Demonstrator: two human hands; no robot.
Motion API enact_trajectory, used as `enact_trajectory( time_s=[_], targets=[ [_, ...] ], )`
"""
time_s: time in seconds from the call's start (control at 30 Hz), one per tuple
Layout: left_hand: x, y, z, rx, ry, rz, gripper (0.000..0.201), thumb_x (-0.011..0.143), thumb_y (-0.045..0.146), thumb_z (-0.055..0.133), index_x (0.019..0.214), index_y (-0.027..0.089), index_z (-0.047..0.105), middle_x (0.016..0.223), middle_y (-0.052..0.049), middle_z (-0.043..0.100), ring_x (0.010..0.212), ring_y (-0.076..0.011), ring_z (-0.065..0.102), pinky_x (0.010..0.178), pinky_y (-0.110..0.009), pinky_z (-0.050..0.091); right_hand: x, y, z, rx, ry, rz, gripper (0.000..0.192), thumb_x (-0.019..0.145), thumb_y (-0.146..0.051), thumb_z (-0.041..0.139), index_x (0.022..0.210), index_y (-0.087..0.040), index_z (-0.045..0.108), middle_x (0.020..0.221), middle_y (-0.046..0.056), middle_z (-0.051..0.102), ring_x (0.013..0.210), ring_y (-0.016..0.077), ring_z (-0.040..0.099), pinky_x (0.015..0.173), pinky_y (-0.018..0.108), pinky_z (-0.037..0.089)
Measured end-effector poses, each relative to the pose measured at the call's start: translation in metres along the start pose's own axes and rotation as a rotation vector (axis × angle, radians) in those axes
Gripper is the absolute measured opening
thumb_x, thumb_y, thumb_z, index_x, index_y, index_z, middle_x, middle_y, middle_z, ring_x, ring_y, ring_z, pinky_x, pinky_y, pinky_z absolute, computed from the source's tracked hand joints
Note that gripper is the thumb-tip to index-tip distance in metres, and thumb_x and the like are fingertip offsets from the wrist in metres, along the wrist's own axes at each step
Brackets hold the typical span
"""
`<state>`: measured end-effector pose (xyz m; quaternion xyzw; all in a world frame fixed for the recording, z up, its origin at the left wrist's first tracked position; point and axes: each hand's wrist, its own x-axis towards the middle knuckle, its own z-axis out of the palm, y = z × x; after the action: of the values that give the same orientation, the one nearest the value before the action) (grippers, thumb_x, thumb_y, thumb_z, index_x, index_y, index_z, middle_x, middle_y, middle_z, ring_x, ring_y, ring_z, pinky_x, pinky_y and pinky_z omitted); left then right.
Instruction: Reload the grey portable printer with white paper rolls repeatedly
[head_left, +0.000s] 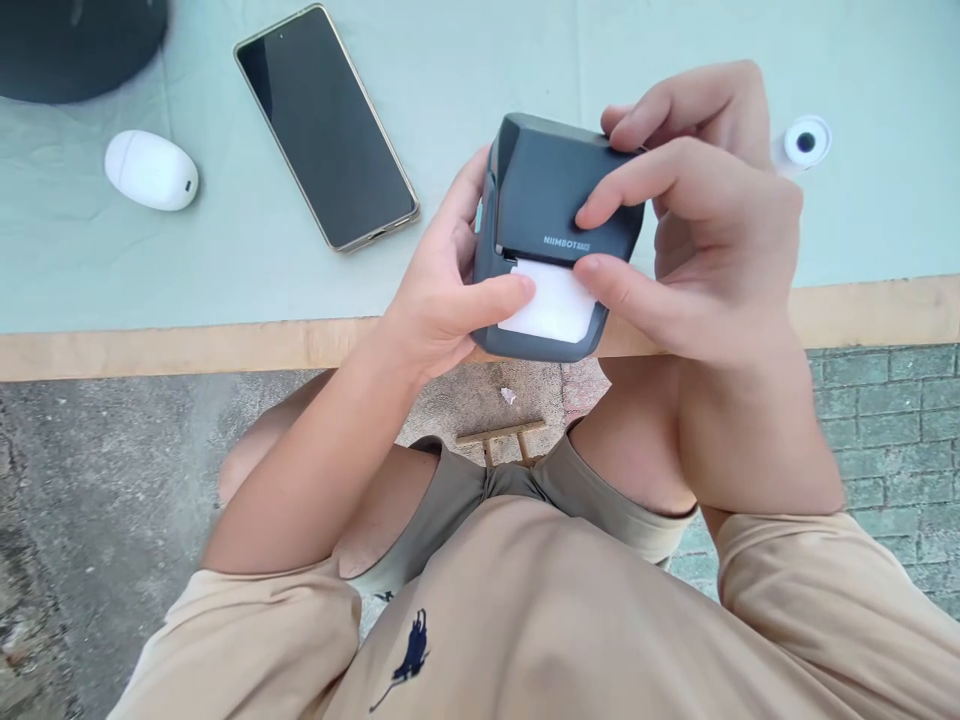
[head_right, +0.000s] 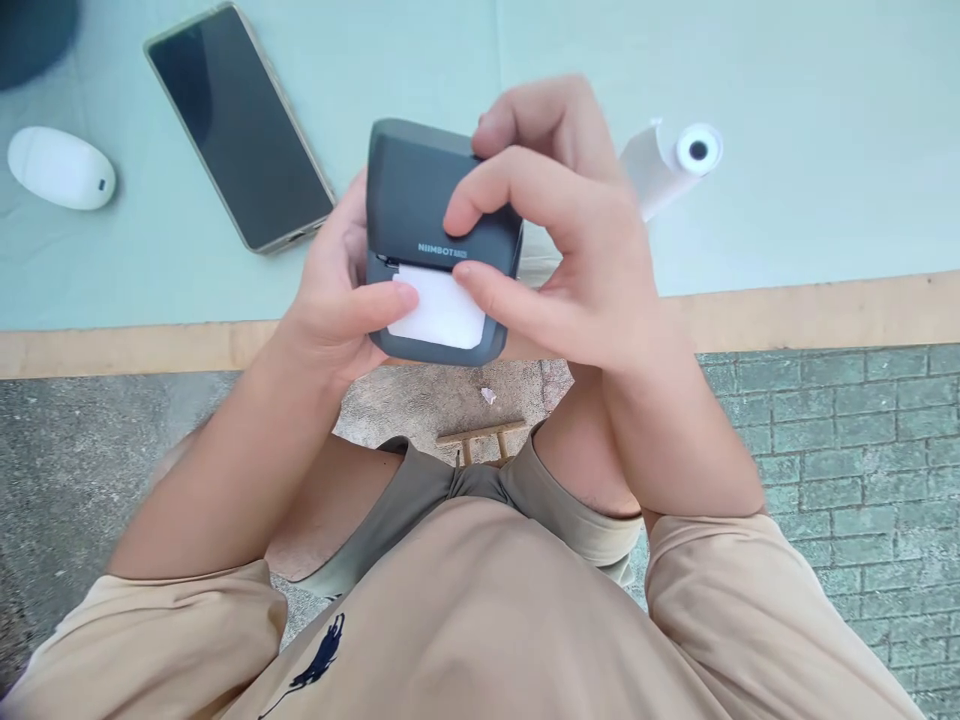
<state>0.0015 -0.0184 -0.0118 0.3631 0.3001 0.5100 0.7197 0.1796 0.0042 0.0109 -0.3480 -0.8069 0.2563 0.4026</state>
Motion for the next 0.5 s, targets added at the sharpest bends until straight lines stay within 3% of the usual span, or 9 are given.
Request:
enact_trajectory(
  time_s=[0.13, 0.23, 0.3, 0.4, 0.5],
  targets=[
    [-0.0011, 0.0008, 0.0000, 0.037, -0.037, -0.005, 0.051, 0.062, 0.016, 0.069, 0.111, 0.023, 0.054, 0.096, -0.003, 0.063, 0.098, -0.0242, 0.063, 0.062, -0.024, 0.047, -0.0001, -0.0026, -0.0002, 0.051, -0.042, 0.043, 0.017, 0.076, -0.034, 0.061, 0.089, -0.022, 0.063, 0.113, 0.006, 0.048, 0.115, 0.0168, 0.048, 0.110, 0.040, 0.041],
    [-0.0013, 0.0004, 0.0020, -0.008, -0.027, 0.004, 0.052, 0.063, 0.023, 0.070, 0.112, 0.025, 0.054, 0.106, -0.004, 0.062, 0.111, -0.0288, 0.058, 0.071, -0.030, 0.052, 0.0003, -0.0039, 0.0007, 0.098, -0.036, 0.079, 0.017, 0.079, -0.033, 0.059, 0.091, -0.022, 0.061, 0.114, 0.005, 0.051, 0.118, 0.0160, 0.048, 0.105, 0.035, 0.042],
    [-0.0012, -0.0003, 0.0032, -0.071, -0.004, 0.014, 0.046, 0.067, 0.031, 0.069, 0.111, 0.028, 0.055, 0.111, -0.003, 0.062, 0.121, -0.0309, 0.052, 0.080, -0.036, 0.053, 0.0005, -0.0040, 0.0017, 0.178, -0.041, 0.142, 0.033, 0.076, -0.036, 0.062, 0.107, -0.026, 0.056, 0.118, 0.003, 0.050, 0.114, 0.0146, 0.049, 0.096, 0.030, 0.048],
    [-0.0014, -0.0014, 0.0035, -0.111, 0.005, 0.032, 0.033, 0.071, 0.040, 0.069, 0.101, 0.031, 0.059, 0.109, -0.003, 0.065, 0.125, -0.0324, 0.048, 0.084, -0.040, 0.053, 0.0012, -0.0038, 0.0029, 0.327, -0.154, 0.296, 0.063, 0.072, -0.041, 0.067, 0.127, -0.032, 0.038, 0.127, 0.001, 0.046, 0.101, 0.0116, 0.052, 0.077, 0.024, 0.050],
    [-0.0024, -0.0023, 0.0028, -0.040, 0.011, 0.023, 0.028, 0.072, 0.042, 0.069, 0.097, 0.031, 0.060, 0.100, -0.004, 0.066, 0.116, -0.0327, 0.054, 0.073, -0.038, 0.052, 0.0021, -0.0047, 0.0032, 0.425, -0.232, 0.340, 0.061, 0.074, -0.039, 0.065, 0.125, -0.031, 0.033, 0.118, 0.001, 0.049, 0.089, 0.0088, 0.051, 0.069, 0.022, 0.047]
  ],
)
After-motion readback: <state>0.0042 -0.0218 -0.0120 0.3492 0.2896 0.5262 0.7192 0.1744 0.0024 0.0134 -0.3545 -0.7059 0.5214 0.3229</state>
